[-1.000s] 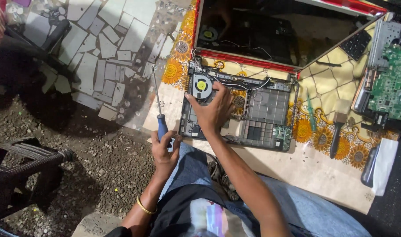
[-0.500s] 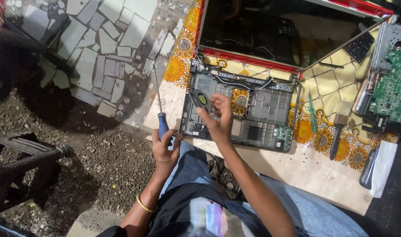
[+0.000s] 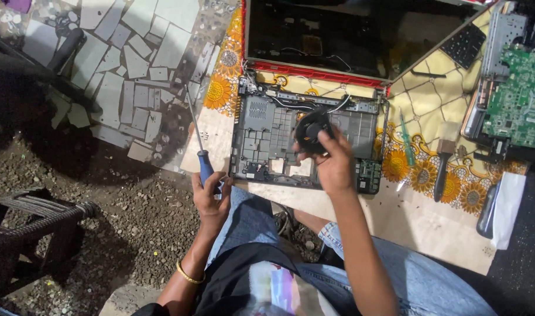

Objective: The person is disassembling a laptop, removing a plastic component, unscrewing several screws from the motherboard using a screwdriver, and then lifting the motherboard out of the laptop chassis.

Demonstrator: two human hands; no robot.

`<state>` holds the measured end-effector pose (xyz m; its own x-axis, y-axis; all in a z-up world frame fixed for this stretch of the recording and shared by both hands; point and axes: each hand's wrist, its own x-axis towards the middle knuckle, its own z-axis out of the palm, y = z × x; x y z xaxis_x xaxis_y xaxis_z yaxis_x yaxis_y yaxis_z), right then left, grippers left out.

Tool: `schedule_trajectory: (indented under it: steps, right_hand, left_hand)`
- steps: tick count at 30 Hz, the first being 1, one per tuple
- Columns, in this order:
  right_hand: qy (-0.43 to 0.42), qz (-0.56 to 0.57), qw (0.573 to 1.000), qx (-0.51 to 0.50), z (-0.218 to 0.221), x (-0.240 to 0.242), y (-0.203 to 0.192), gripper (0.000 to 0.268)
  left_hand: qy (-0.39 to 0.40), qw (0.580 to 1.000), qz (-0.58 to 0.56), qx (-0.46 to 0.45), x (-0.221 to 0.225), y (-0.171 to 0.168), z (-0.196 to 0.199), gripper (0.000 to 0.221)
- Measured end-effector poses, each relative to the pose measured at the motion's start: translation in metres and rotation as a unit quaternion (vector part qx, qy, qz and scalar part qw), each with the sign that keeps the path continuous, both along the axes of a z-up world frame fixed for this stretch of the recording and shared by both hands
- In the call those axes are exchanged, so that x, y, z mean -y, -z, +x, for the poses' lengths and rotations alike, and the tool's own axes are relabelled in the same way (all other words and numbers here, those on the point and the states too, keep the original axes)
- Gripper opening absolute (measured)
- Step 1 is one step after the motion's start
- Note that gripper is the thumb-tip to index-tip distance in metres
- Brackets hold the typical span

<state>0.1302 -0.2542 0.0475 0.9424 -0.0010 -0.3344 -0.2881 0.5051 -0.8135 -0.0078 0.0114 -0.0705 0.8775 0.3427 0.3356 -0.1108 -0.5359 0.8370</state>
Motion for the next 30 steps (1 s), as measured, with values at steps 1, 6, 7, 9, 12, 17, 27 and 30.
schedule_trajectory:
  steps: [1, 6, 7, 9, 12, 17, 27, 30]
  right_hand:
    - [0.03, -0.036, 0.999, -0.005, 0.003, 0.009, -0.009, 0.032]
    - [0.071, -0.083, 0.994, 0.015, 0.02, 0.085, -0.012, 0.029]
    - [0.078, -0.066, 0.995, 0.013, 0.022, 0.096, -0.011, 0.039]
    - [0.087, -0.049, 0.995, 0.01, 0.025, 0.117, -0.008, 0.051]
    - [0.182, -0.088, 0.979, -0.015, 0.031, 0.153, 0.01, 0.052]
    - [0.288, -0.409, 0.865, 0.04, 0.053, 0.24, 0.082, 0.032]
    - [0.111, -0.731, 0.669, 0.072, 0.088, 0.26, 0.075, 0.042]
    - [0.056, -0.71, 0.7, 0.051, 0.084, 0.26, 0.07, 0.051]
  left_hand:
    - [-0.002, 1.0, 0.003, -0.002, 0.0, -0.005, 0.0, 0.025]
    - [0.004, 1.0, -0.017, -0.002, 0.0, 0.005, -0.002, 0.024]
    - [0.003, 1.0, -0.01, -0.002, -0.001, 0.006, -0.002, 0.023]
    - [0.002, 1.0, -0.003, -0.004, -0.001, 0.005, -0.002, 0.023]
    - [-0.004, 1.0, -0.004, -0.005, -0.001, 0.001, -0.001, 0.024]
    - [-0.006, 1.0, 0.003, 0.015, 0.001, 0.001, 0.002, 0.024]
    - [0.015, 0.999, 0.041, -0.025, 0.003, -0.017, -0.001, 0.034]
    - [0.011, 0.998, 0.037, -0.039, 0.003, -0.017, -0.005, 0.032]
